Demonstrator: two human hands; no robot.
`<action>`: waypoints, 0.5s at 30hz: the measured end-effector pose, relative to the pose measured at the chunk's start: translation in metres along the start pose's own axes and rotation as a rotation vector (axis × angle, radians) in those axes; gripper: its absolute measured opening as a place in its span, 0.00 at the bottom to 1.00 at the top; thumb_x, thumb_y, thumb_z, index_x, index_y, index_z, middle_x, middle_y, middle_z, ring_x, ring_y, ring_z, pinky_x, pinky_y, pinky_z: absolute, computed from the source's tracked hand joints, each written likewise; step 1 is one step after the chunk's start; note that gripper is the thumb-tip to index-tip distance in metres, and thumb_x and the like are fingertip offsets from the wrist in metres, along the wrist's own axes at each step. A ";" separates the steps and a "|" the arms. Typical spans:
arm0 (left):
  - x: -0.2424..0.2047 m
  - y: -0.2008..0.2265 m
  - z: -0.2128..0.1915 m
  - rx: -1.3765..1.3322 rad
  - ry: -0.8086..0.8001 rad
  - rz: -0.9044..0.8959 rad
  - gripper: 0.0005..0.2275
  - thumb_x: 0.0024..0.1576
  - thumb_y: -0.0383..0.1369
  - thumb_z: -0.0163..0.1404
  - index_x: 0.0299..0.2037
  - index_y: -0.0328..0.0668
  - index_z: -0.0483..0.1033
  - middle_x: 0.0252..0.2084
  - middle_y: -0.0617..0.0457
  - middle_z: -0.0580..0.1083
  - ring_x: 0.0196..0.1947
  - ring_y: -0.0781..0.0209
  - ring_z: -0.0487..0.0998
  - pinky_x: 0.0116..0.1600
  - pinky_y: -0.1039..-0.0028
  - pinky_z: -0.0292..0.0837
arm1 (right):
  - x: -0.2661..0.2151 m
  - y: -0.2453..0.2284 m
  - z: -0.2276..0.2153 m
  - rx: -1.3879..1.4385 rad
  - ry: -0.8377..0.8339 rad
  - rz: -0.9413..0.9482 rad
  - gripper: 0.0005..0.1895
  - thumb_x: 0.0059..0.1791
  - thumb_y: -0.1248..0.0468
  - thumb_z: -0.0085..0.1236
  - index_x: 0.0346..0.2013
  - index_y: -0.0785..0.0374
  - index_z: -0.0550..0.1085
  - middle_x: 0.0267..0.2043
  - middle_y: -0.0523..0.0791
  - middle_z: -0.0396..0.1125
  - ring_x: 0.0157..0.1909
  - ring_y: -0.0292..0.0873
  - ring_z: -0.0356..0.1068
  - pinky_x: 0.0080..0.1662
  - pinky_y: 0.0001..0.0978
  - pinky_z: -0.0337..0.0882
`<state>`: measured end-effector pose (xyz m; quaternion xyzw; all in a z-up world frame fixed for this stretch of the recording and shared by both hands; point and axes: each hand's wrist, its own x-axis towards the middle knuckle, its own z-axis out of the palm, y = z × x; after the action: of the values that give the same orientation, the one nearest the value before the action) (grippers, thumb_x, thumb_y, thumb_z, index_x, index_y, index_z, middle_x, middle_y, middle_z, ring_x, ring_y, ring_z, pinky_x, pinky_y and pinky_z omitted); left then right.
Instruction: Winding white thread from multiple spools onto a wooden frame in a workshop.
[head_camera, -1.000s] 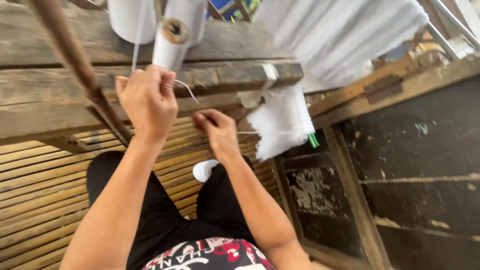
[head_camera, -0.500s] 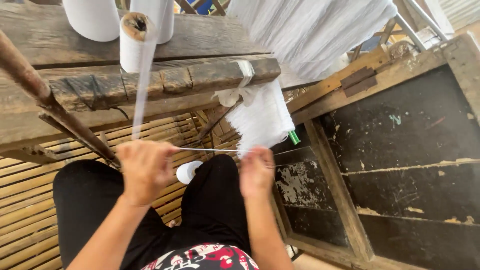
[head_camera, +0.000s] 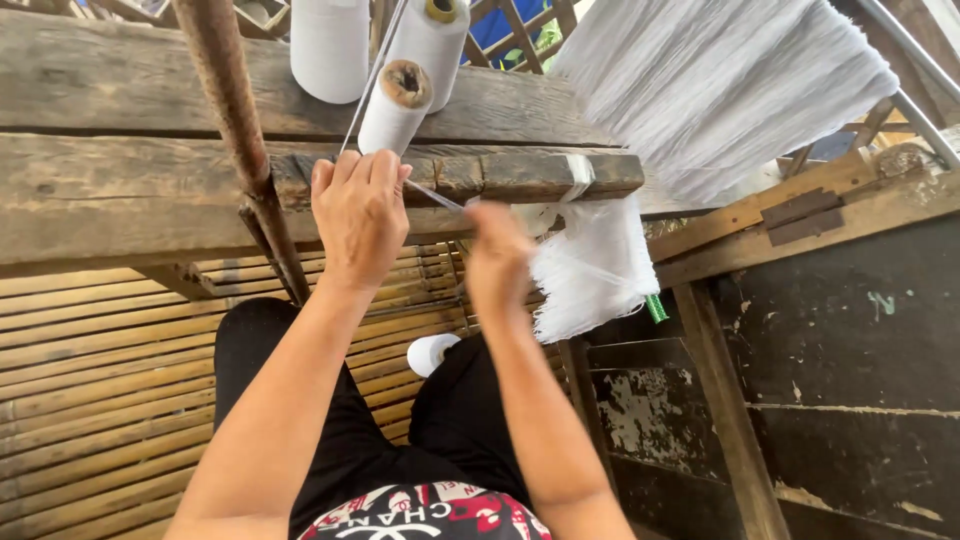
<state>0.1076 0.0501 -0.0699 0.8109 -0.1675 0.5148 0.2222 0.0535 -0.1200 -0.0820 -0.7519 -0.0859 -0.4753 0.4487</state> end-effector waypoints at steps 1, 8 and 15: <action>-0.004 -0.001 0.003 -0.002 -0.026 -0.011 0.12 0.68 0.32 0.50 0.29 0.44 0.70 0.25 0.54 0.66 0.30 0.53 0.71 0.41 0.67 0.62 | -0.021 0.006 0.006 -0.013 -0.121 0.198 0.11 0.51 0.77 0.55 0.33 0.60 0.81 0.29 0.44 0.73 0.35 0.40 0.71 0.46 0.30 0.69; -0.005 0.025 -0.016 -0.303 0.031 -0.128 0.11 0.72 0.32 0.49 0.35 0.42 0.71 0.30 0.53 0.69 0.31 0.49 0.70 0.44 0.67 0.58 | -0.048 -0.046 0.028 0.837 -0.103 0.964 0.10 0.57 0.70 0.51 0.47 0.70 0.79 0.34 0.50 0.75 0.32 0.38 0.76 0.40 0.30 0.78; -0.039 0.090 -0.038 -0.480 0.013 -0.186 0.08 0.61 0.24 0.56 0.31 0.45 0.71 0.27 0.53 0.66 0.28 0.49 0.67 0.46 0.63 0.56 | -0.037 -0.074 -0.022 0.983 0.154 1.033 0.02 0.54 0.69 0.58 0.40 0.64 0.77 0.39 0.49 0.72 0.39 0.41 0.74 0.43 0.31 0.74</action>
<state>0.0176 -0.0041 -0.0744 0.7437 -0.2081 0.4427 0.4557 -0.0214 -0.0827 -0.0645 -0.3716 0.1086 -0.1602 0.9080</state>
